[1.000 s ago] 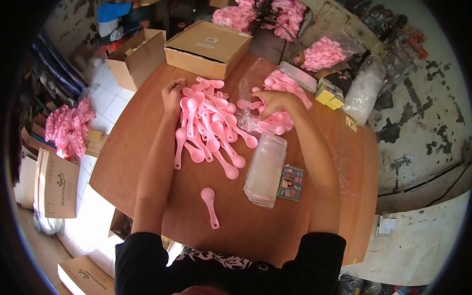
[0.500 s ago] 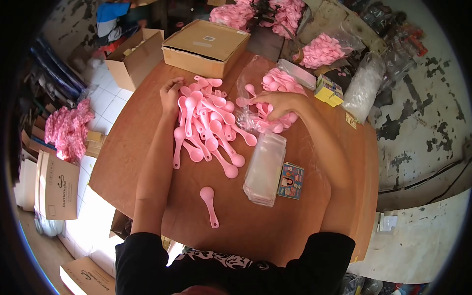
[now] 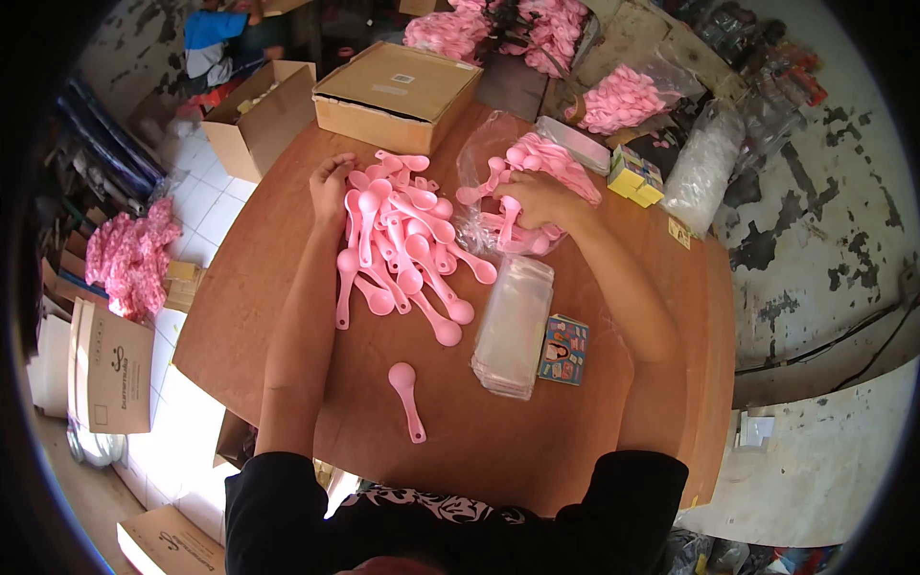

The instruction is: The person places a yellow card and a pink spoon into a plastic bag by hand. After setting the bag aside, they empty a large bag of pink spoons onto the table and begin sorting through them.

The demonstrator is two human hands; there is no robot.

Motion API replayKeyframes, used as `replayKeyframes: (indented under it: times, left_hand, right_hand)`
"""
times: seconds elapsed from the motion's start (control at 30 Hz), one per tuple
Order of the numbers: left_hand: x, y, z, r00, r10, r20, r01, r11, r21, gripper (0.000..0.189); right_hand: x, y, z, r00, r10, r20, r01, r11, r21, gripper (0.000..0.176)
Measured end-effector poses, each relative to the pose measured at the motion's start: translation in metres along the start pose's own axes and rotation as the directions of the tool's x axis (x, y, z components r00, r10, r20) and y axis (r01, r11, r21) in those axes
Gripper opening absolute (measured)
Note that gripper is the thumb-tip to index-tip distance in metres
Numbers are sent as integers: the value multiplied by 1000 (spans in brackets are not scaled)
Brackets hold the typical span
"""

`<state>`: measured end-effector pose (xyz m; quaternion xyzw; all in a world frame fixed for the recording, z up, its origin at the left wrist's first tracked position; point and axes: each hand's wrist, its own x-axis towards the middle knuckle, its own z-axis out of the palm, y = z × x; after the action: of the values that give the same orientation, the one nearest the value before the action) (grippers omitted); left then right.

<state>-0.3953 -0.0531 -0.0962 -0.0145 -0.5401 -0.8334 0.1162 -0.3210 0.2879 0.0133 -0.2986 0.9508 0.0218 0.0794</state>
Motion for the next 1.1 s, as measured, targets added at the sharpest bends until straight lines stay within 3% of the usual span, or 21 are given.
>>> replayKeyframes:
  times: [0.03, 0.1, 0.33, 0.53, 0.6, 0.63, 0.8, 0.9, 1.03, 1.1]
  left_hand:
    - [0, 1, 0, 1000, 3, -4, -3, 1000, 0, 19]
    - [0, 1, 0, 1000, 9, 0, -9, 999, 43, 19]
    - [-3, 5, 3, 1000, -1, -13, 1, 1000, 23, 18]
    - [-2, 5, 2, 1000, -3, -11, 3, 1000, 12, 18]
    - [-2, 4, 1, 1000, 0, -1, 0, 999, 50, 18]
    - [-2, 4, 1, 1000, -1, -3, 1, 999, 50, 18]
    - [2, -2, 0, 1000, 19, -13, -19, 1000, 4, 19]
    - [1, -1, -1, 1000, 14, -3, -14, 1000, 24, 17]
    - [-1, 3, 2, 999, 26, -18, -25, 998, 58, 17]
    - [-1, 2, 2, 1000, 9, -2, -9, 1000, 16, 18]
  right_hand:
    - [-1, -4, -3, 1000, -5, 0, 5, 1000, -1, 57]
    - [-6, -12, -10, 995, -43, -88, 42, 999, -10, 39]
    - [-11, 5, -1, 979, -95, -179, 71, 988, -140, 31]
    - [-32, -28, -2, 970, 108, -217, -158, 961, -226, 32]
    - [-36, -34, -1, 948, 259, -185, -303, 911, -279, 44]
    - [-36, -35, -2, 949, 257, -183, -301, 912, -280, 44]
    - [-37, -21, -7, 923, 383, -44, -385, 918, -93, 49]
    - [-33, 0, 9, 962, 268, -57, -272, 960, -71, 48]
    - [-40, -23, -7, 968, 250, -17, -251, 968, -19, 44]
    - [-45, -17, 1, 952, 293, -93, -296, 955, -14, 44]
